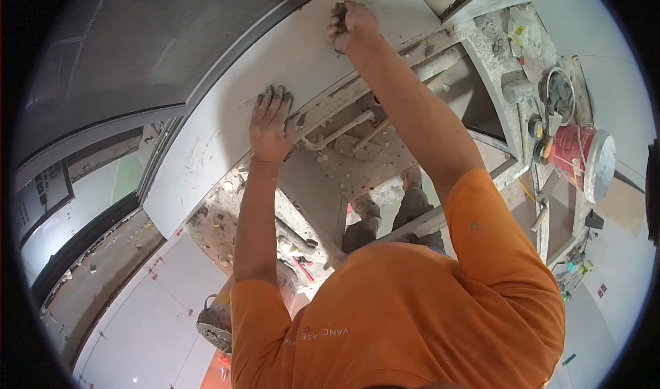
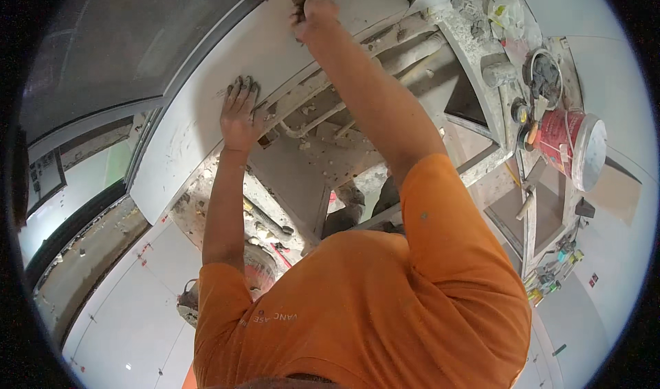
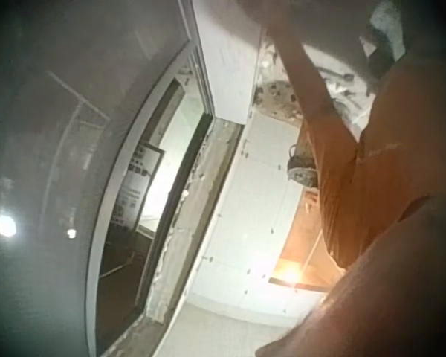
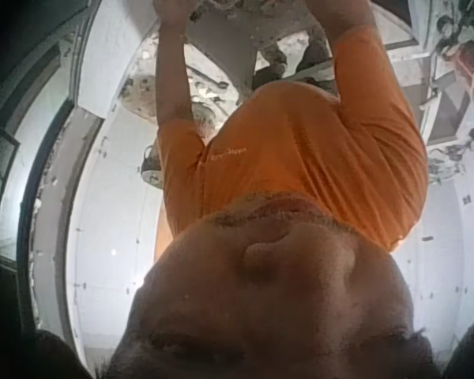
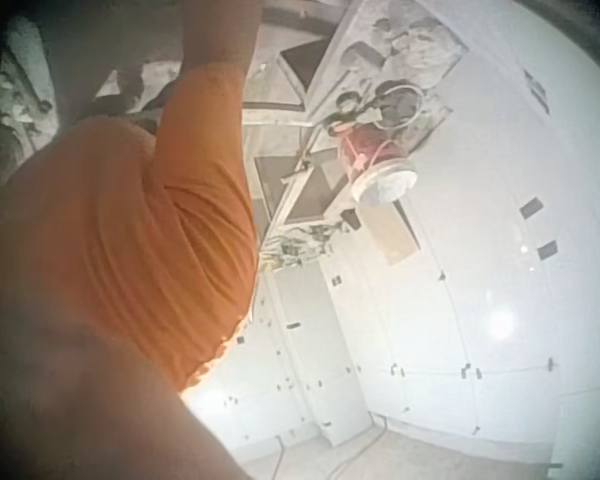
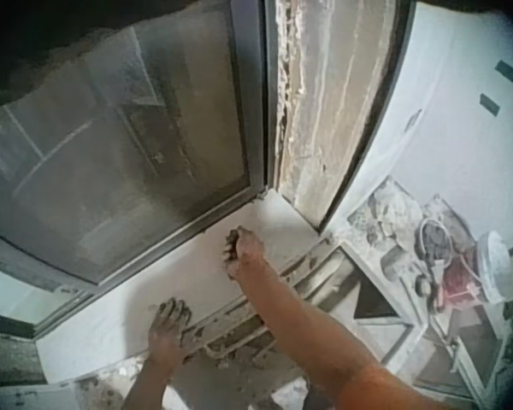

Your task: Apply adhesive to a large tile and install it onto a wall structure.

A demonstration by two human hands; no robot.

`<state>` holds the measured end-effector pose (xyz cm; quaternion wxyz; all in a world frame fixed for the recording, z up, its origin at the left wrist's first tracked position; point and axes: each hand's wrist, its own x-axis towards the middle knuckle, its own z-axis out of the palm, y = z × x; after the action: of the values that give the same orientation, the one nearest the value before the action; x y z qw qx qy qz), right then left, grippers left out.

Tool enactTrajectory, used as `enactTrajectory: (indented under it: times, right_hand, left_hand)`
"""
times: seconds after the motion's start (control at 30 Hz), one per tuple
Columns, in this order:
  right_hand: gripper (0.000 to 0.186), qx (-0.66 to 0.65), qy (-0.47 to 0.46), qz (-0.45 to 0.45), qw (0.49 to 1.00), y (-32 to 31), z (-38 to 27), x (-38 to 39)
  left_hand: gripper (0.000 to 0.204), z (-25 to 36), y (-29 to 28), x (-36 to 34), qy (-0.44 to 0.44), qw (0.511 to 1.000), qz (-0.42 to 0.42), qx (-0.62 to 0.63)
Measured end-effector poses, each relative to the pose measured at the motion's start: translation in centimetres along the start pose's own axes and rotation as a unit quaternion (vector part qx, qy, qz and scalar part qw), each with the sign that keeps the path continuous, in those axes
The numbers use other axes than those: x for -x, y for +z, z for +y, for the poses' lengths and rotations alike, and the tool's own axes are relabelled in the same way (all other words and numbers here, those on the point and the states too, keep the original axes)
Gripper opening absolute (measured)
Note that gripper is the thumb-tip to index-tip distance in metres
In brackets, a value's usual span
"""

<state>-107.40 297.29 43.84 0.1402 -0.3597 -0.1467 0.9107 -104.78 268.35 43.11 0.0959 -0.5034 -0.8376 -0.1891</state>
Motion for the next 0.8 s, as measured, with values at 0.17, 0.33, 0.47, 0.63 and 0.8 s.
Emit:
enactTrajectory:
  times: [0.17, 0.33, 0.47, 0.63, 0.8]
  right_hand:
    - [0.022, -0.050, -0.009, 0.064, 0.997, -2.8, 1.6, -2.6]
    - [0.025, 0.097, -0.045, -0.097, 0.990, -3.0, 1.6, -1.8]
    - [0.032, 0.235, -0.108, -0.060, 0.964, -2.0, 2.3, -0.5]
    - [0.040, 0.534, -0.360, -0.050, 0.763, -1.8, 5.0, 1.2]
    - [0.043, 0.632, -0.425, -0.078, 0.643, -2.3, 6.7, 1.5]
  left_hand:
    - [0.046, -0.4, 1.3, 0.6, -0.013, 1.000, 0.022, 0.006]
    - [0.051, -0.7, 1.0, 2.0, -0.027, 0.999, 0.020, 0.002]
    - [0.060, -1.6, -0.5, 2.8, -0.033, 0.996, -0.039, -0.079]
    - [0.076, -5.0, -6.6, 8.7, -0.126, 0.985, -0.069, -0.097]
    - [0.090, -9.7, -9.7, 13.2, -0.179, 0.975, -0.100, -0.087]
